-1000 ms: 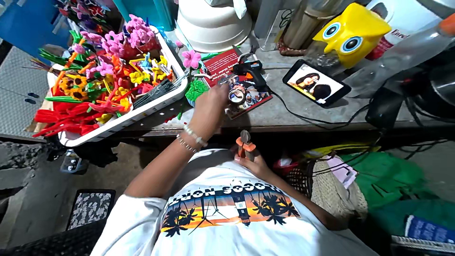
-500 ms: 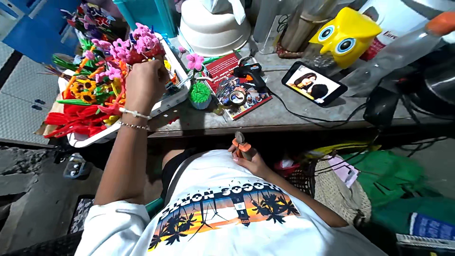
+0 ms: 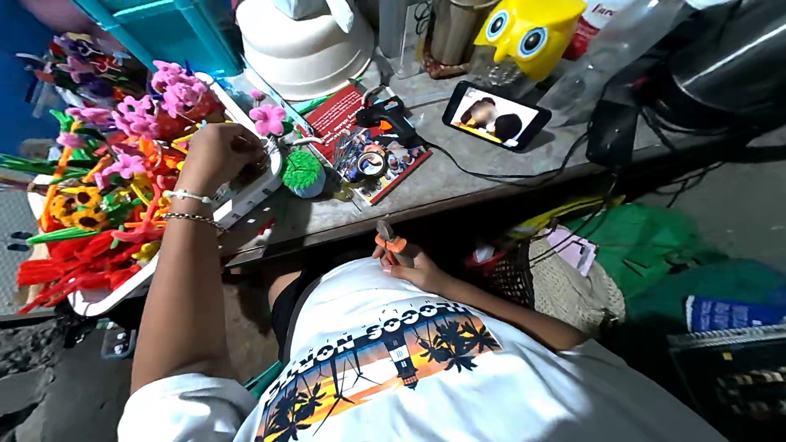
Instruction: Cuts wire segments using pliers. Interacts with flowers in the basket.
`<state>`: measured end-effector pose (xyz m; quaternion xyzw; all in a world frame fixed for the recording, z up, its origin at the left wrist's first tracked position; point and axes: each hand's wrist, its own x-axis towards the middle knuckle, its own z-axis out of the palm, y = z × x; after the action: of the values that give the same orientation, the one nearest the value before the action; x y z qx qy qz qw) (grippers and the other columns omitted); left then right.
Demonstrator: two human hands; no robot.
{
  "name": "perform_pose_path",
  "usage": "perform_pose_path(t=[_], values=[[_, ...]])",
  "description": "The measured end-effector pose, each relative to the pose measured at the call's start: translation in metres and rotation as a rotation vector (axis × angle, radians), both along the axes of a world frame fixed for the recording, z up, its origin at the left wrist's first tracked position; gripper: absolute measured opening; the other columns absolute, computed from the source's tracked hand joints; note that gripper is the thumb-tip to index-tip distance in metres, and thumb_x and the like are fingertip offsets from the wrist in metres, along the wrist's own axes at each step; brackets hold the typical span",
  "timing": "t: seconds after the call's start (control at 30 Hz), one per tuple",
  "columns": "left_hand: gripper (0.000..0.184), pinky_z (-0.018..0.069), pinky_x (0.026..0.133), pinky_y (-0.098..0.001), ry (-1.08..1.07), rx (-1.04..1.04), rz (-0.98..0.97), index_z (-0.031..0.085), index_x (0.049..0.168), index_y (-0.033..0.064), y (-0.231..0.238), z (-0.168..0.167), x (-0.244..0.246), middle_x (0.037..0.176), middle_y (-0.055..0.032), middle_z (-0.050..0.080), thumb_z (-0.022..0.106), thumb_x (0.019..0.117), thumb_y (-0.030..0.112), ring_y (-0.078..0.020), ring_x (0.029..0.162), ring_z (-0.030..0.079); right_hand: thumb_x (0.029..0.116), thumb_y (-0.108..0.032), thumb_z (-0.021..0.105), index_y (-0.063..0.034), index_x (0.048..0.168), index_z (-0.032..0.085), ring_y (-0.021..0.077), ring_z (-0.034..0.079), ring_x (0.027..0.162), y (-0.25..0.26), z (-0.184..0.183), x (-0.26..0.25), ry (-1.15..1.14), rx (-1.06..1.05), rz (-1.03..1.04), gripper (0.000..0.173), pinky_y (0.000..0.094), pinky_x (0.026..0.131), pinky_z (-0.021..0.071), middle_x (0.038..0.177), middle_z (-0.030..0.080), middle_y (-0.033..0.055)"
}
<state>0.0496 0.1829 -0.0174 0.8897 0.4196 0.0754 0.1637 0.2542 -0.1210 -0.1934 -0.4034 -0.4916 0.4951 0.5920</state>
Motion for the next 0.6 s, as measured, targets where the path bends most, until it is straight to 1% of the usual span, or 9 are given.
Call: perform_pose_path(t=[0.07,0.17,0.23,0.33,0.43,0.53,0.6], values=[[0.018,0.0477,0.093,-0.0653,-0.042,-0.03,0.025,0.071,0.11,-0.0025,0.0,0.003,-0.001,0.102,-0.0235,0.072,0.072,0.0942,0.006,-0.041,0.099,0.068,0.0914,-0.005,0.061,0.0059,0.12,0.061,-0.0022,0.059,0.084,0.0,-0.001,0.0,0.0,0.007,-0.004,0.03,0.0185,0.08,0.051,0.101,0.067,-0.0028],[0.016,0.05,0.092,-0.0607,-0.086,-0.026,0.036,0.074,0.107,-0.002,0.0,0.005,-0.002,0.101,-0.0215,0.072,0.073,0.0945,0.008,-0.0357,0.096,0.069,0.0918,-0.006,0.061,0.0052,0.119,0.061,-0.0017,0.059,0.083,-0.001,-0.002,0.001,0.007,0.014,-0.008,0.029,0.019,0.079,0.051,0.098,0.066,-0.0036],[0.014,0.0499,0.089,-0.0601,-0.112,-0.016,0.05,0.073,0.104,-0.0028,-0.004,0.008,-0.001,0.099,-0.0218,0.072,0.072,0.0943,0.008,-0.0351,0.093,0.068,0.092,-0.006,0.061,0.0051,0.119,0.061,-0.0015,0.059,0.083,0.0,-0.001,0.001,0.008,0.014,-0.005,0.029,0.0191,0.079,0.0512,0.098,0.066,-0.0037],[0.014,0.0509,0.086,-0.0579,-0.137,0.005,0.06,0.073,0.104,-0.0016,-0.008,0.01,0.001,0.097,-0.02,0.071,0.072,0.0947,0.009,-0.0321,0.09,0.068,0.0918,-0.005,0.06,0.0049,0.119,0.061,-0.0018,0.059,0.083,0.001,-0.002,0.0,0.016,0.023,0.0,0.029,0.0189,0.079,0.0512,0.099,0.067,-0.0037],[0.015,0.0525,0.088,-0.055,-0.147,0.019,0.045,0.072,0.106,-0.0017,-0.012,0.013,0.006,0.099,-0.0192,0.072,0.071,0.0954,0.01,-0.0302,0.09,0.069,0.0917,-0.006,0.06,0.0045,0.119,0.062,-0.002,0.058,0.082,0.002,-0.002,-0.001,0.008,0.02,0.003,0.029,0.0188,0.078,0.0509,0.096,0.065,-0.0051],[0.012,0.0518,0.086,-0.0547,-0.18,0.057,0.008,0.071,0.103,-0.0032,-0.015,0.014,0.011,0.096,-0.0192,0.072,0.069,0.0947,0.005,-0.03,0.089,0.069,0.0918,-0.006,0.061,0.0045,0.119,0.062,-0.002,0.059,0.083,0.002,-0.003,0.0,0.0,0.02,0.002,0.029,0.0187,0.078,0.051,0.099,0.066,-0.0043],[0.014,0.0523,0.087,-0.0529,-0.211,0.072,0.004,0.07,0.106,-0.0038,-0.013,0.015,0.013,0.098,-0.0193,0.072,0.066,0.0944,0.003,-0.0289,0.09,0.069,0.0918,-0.006,0.061,0.0039,0.119,0.062,-0.0022,0.059,0.083,0.002,-0.004,0.0,0.008,0.024,-0.003,0.029,0.0187,0.078,0.0511,0.099,0.067,-0.0048]])
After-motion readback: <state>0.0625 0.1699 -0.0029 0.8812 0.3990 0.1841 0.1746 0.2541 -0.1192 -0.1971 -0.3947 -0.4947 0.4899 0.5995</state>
